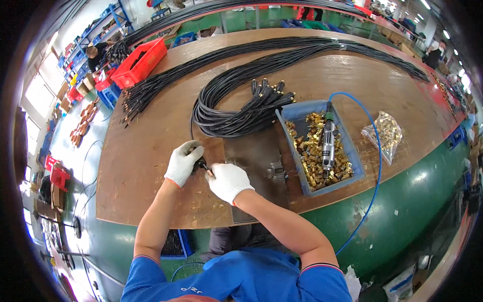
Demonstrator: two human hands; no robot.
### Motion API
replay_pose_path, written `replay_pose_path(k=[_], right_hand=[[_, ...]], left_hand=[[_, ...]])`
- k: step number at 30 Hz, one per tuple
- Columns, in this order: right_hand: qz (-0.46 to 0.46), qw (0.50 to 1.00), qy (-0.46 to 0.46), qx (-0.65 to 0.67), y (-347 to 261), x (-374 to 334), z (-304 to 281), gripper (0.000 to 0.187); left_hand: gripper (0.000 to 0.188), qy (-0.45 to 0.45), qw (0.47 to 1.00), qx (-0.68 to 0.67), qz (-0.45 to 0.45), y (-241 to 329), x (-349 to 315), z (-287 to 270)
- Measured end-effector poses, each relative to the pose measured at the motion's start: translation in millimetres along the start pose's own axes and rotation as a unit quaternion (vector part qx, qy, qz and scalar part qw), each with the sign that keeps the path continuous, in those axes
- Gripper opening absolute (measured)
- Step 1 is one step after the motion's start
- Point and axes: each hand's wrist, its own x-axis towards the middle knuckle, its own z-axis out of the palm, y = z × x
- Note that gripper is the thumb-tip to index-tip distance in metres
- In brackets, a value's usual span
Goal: The person crimps gold-colored metal terminals onto the ends of black electrical cables. They repeatedly pick up a cable, insert the exposed copper end into a terminal, place it in a crimping tool, and squeeze the tool to secure the connection. The finished cables are placed on the table.
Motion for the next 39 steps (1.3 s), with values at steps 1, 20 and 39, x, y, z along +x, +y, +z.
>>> replay_pose_path(k=[1, 20, 39], right_hand=[[-0.007, 1.0, 0.001, -0.014, -1.8, -3.8, -4.5, 0.056], [-0.068, 0.996, 0.023, -0.046, 14.5, -7.3, -34.5, 0.046], [-0.153, 0.983, 0.002, -0.098, 42.5, -34.5, -20.7, 0.03]], left_hand=[[0.043, 0.002, 1.0, -0.011, -0.029, -4.2, 1.8, -2.1], [0.033, -0.172, 0.815, 0.264, 0.487, 5.9, 1.1, -5.5], [0.016, -0.252, 0.814, 0.262, 0.453, 0.7, -23.4, 1.3]])
